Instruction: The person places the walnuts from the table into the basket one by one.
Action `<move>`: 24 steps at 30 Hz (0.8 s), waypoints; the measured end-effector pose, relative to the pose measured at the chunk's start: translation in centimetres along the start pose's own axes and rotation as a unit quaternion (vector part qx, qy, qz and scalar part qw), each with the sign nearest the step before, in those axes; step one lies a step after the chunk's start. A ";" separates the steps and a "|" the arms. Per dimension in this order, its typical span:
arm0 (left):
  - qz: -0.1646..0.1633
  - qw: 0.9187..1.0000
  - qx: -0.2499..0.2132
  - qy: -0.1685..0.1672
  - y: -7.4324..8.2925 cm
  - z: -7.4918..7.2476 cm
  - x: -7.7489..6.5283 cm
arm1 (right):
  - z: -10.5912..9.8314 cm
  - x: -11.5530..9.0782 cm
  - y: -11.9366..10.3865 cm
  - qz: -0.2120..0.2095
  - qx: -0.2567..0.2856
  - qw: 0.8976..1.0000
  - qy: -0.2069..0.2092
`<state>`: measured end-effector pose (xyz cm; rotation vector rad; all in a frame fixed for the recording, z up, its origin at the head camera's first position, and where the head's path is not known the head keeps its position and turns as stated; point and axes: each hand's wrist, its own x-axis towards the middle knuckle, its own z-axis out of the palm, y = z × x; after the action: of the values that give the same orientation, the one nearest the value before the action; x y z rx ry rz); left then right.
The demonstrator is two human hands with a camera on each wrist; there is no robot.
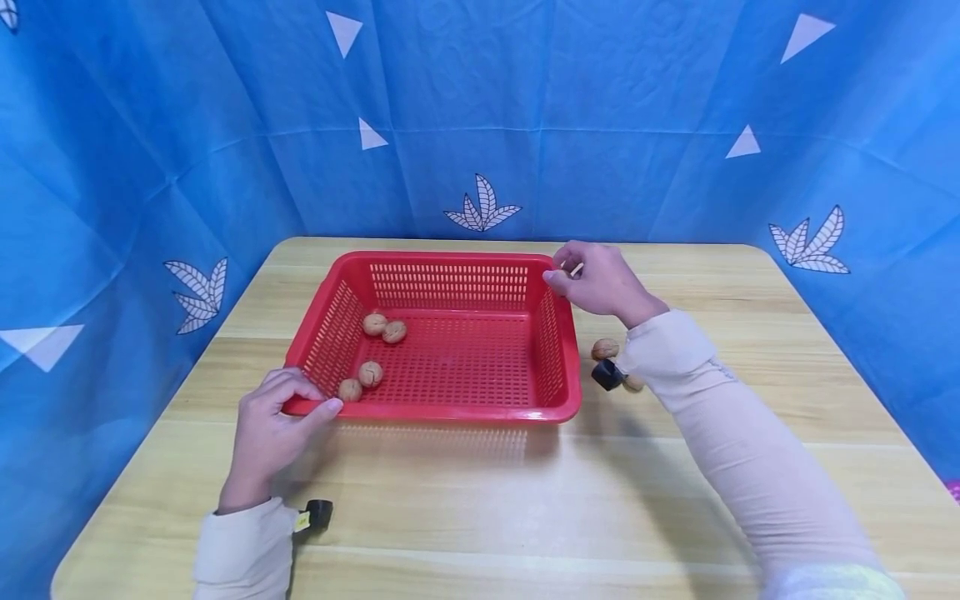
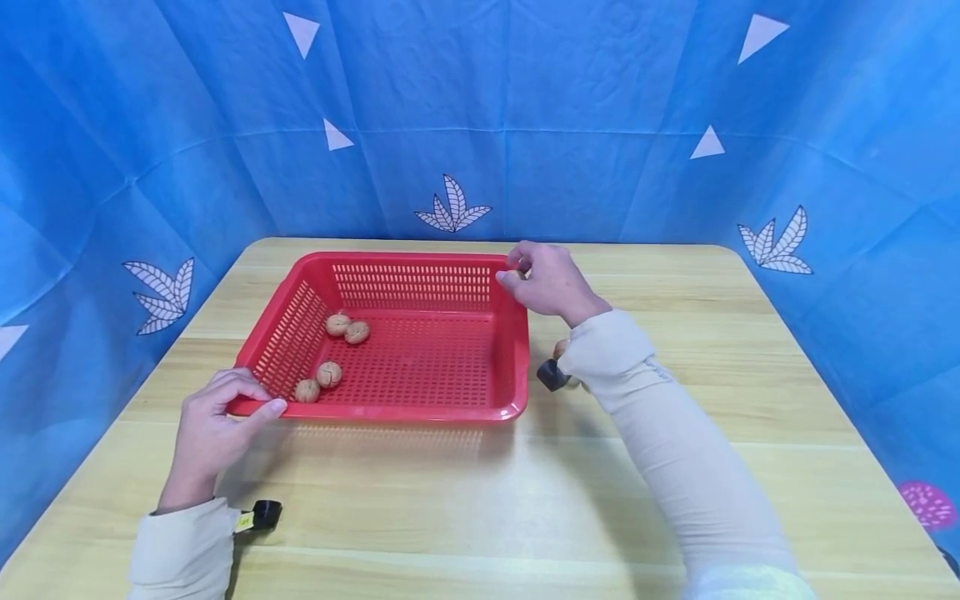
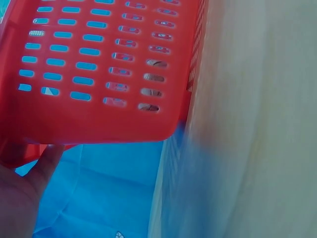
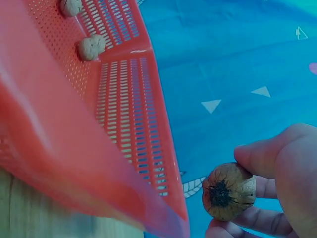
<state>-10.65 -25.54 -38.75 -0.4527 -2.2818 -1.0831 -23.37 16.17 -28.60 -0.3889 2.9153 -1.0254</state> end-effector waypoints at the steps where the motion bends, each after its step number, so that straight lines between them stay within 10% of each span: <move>1: 0.006 1.000 0.000 0.002 0.0 0.0 0.0 | 0.0 0.0 -0.1 -0.002 -0.001 1.000 0.000; 24: 0.103 0.992 -0.072 0.021 0.0 0.3 0.0 | 1.6 1.2 -3.2 -0.053 -0.014 0.998 -0.011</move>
<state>-10.79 -25.31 -38.88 -0.7010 -2.0762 -1.1449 -23.68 12.47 -27.82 -0.5586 2.9208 -0.9880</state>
